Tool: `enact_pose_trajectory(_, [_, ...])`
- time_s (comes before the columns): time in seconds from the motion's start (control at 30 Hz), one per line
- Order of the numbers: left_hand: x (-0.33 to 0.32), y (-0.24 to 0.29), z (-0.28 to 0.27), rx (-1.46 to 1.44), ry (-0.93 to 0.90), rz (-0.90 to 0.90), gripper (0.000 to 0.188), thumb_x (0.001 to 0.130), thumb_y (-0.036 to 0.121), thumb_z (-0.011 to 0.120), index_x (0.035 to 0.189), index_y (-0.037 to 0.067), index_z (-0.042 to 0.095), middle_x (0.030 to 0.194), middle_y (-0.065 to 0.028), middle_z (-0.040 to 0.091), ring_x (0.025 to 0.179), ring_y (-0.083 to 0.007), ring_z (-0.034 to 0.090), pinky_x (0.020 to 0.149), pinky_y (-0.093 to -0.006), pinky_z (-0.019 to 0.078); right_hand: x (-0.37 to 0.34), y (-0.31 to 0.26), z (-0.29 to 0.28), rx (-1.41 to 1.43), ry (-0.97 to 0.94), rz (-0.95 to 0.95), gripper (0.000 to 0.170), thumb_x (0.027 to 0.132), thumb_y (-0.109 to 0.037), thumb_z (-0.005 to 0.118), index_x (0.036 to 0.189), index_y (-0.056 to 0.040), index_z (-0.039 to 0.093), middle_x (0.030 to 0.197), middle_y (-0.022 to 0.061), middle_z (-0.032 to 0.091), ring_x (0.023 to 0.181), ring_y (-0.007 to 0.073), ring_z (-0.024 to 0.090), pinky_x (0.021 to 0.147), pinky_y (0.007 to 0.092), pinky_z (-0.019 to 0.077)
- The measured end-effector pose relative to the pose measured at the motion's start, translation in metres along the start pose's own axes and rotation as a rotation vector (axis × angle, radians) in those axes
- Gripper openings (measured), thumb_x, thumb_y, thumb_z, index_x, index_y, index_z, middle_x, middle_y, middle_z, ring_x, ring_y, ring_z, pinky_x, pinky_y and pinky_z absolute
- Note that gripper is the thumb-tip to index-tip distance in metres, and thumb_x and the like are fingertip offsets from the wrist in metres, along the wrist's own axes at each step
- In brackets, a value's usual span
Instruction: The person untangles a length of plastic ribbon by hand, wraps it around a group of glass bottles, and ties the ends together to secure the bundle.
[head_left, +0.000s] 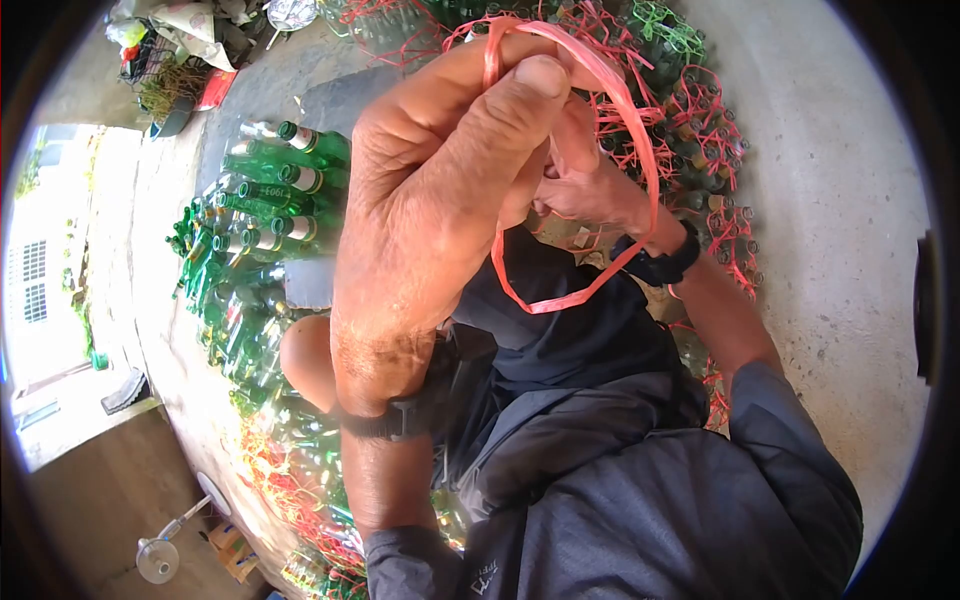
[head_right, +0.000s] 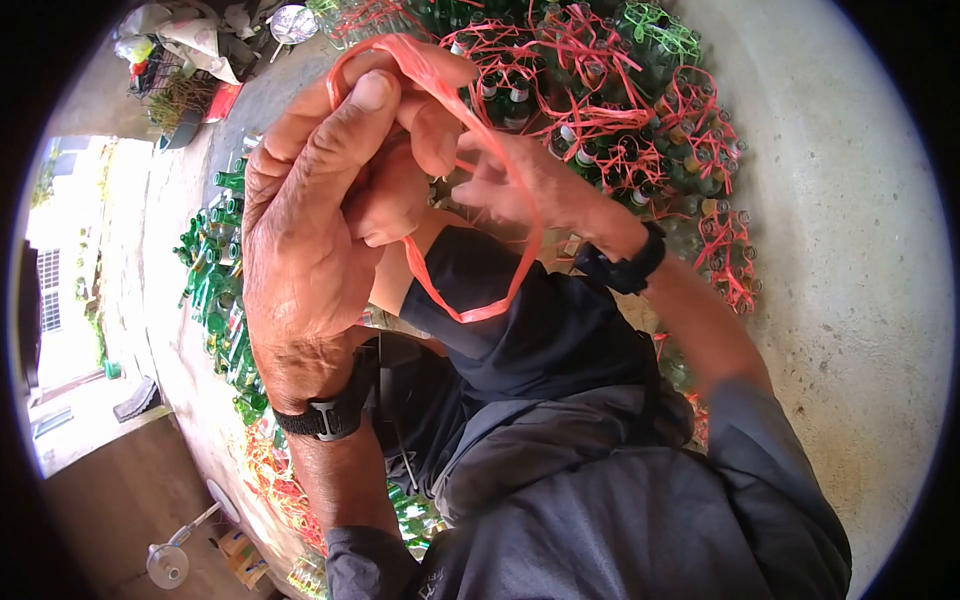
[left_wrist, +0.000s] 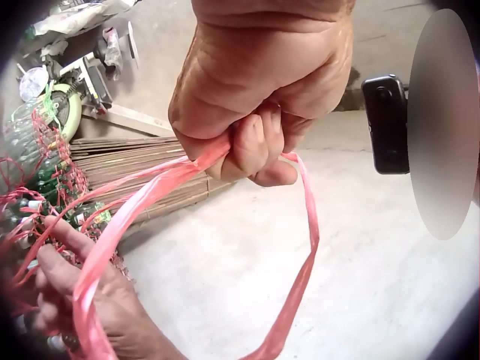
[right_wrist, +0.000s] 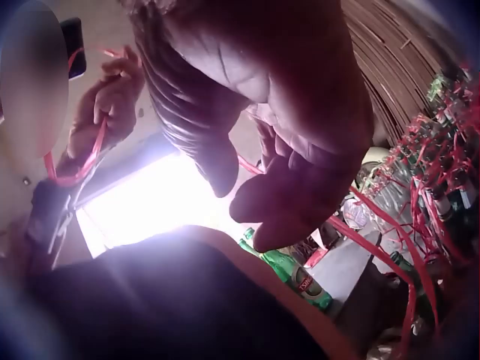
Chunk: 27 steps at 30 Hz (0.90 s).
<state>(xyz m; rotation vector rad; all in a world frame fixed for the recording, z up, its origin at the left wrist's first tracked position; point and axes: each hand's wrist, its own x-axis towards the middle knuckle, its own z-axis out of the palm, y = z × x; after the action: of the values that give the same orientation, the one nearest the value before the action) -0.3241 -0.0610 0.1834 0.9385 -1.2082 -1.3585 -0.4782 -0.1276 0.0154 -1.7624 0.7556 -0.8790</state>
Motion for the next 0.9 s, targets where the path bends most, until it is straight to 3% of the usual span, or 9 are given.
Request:
enact_pose_trajectory(0.13, [-0.001,-0.004,-0.001,-0.193,-0.073,-0.018,0.027,0.106,0.018,0.055,0.115,-0.002,0.071,0.079,-0.0025,0.065,0.051,-0.0005,0.032,0.045,-0.0193,0.0208,0.015,-0.058,0.031,-0.101,0.187,-0.026,0.051,0.095,-0.022,0.070,0.140,-0.0025,0.054,0.100,0.0004,0.065,0.091,0.0066,0.059,0.080,0.0265,0.0489])
enact_pose_trajectory(0.23, [-0.005,-0.002,0.000,-0.157,-0.067,-0.028,0.024,0.104,0.016,0.059,0.116,-0.001,0.071,0.080,-0.0037,0.067,0.051,-0.0012,0.035,0.046,-0.0187,0.0233,0.033,-0.058,0.033,0.535,0.292,-0.014,0.060,0.095,-0.029,0.072,0.143,-0.0008,0.049,0.108,0.0018,0.063,0.099,0.0058,0.058,0.083,0.0252,0.0474])
enact_pose_trajectory(0.3, [-0.011,0.003,0.003,0.007,-0.082,-0.089,0.023,0.103,0.016,0.061,0.116,0.000,0.071,0.081,-0.0048,0.069,0.054,-0.0013,0.040,0.047,-0.0182,0.0272,0.037,-0.029,0.011,1.225,-0.454,-0.345,0.060,0.099,-0.034,0.068,0.144,-0.0008,0.046,0.108,0.0004,0.061,0.096,0.0054,0.057,0.083,0.0236,0.0473])
enact_pose_trajectory(0.33, [-0.014,-0.001,0.009,0.103,-0.025,-0.110,0.023,0.103,0.017,0.061,0.115,0.000,0.072,0.080,-0.0033,0.068,0.056,-0.0006,0.044,0.048,-0.0183,0.0283,0.016,-0.058,0.003,0.957,-0.189,-0.162,0.042,0.102,-0.033,0.063,0.132,-0.0038,0.058,0.102,-0.0005,0.062,0.092,0.0064,0.059,0.080,0.0224,0.0477])
enact_pose_trajectory(0.37, [-0.011,-0.009,0.007,0.115,-0.155,-0.023,0.021,0.105,0.016,0.058,0.101,-0.002,0.069,0.077,-0.0056,0.071,0.070,-0.0106,0.064,0.067,-0.0258,0.0499,0.015,-0.046,0.001,0.955,-0.196,-0.168,0.042,0.102,-0.033,0.063,0.132,-0.0038,0.058,0.102,-0.0005,0.062,0.092,0.0064,0.059,0.080,0.0224,0.0477])
enact_pose_trajectory(0.47, [-0.010,-0.048,0.027,0.330,-0.189,0.289,0.016,0.097,0.012,0.061,0.091,-0.002,0.060,0.070,-0.0122,0.058,0.071,-0.0303,0.057,0.070,-0.0412,0.0470,0.024,-0.021,-0.003,0.667,0.138,0.247,0.031,0.106,-0.031,0.055,0.118,-0.0050,0.068,0.087,0.0044,0.066,0.083,0.0156,0.066,0.076,0.0314,0.0558])
enact_pose_trajectory(0.5, [-0.017,-0.053,0.030,0.291,-0.251,0.041,0.016,0.095,0.014,0.064,0.095,-0.001,0.061,0.078,-0.0177,0.060,0.079,-0.0369,0.061,0.073,-0.0450,0.0478,0.024,-0.015,-0.009,0.788,0.109,0.240,0.033,0.107,-0.033,0.054,0.117,-0.0048,0.068,0.089,0.0052,0.067,0.083,0.0160,0.066,0.079,0.0323,0.0562])
enact_pose_trajectory(0.7, [-0.024,-0.057,0.022,0.874,-0.136,0.271,0.023,0.091,0.006,0.069,0.112,-0.001,0.063,0.093,-0.0161,0.065,0.083,-0.0336,0.065,0.072,-0.0383,0.0513,0.011,-0.036,-0.043,0.941,0.041,0.200,0.036,0.108,-0.032,0.052,0.116,-0.0007,0.066,0.092,0.0063,0.068,0.083,0.0164,0.066,0.077,0.0310,0.0550])
enact_pose_trajectory(0.9, [-0.013,-0.057,-0.004,0.986,0.396,0.458,0.042,0.081,0.001,0.071,0.122,0.007,0.065,0.114,-0.0129,0.065,0.075,-0.0257,0.067,0.064,-0.0348,0.0524,-0.006,-0.054,-0.055,0.990,-0.021,0.139,0.037,0.109,-0.035,0.049,0.112,-0.0024,0.065,0.083,0.0037,0.062,0.073,0.0170,0.060,0.065,0.0339,0.0534])
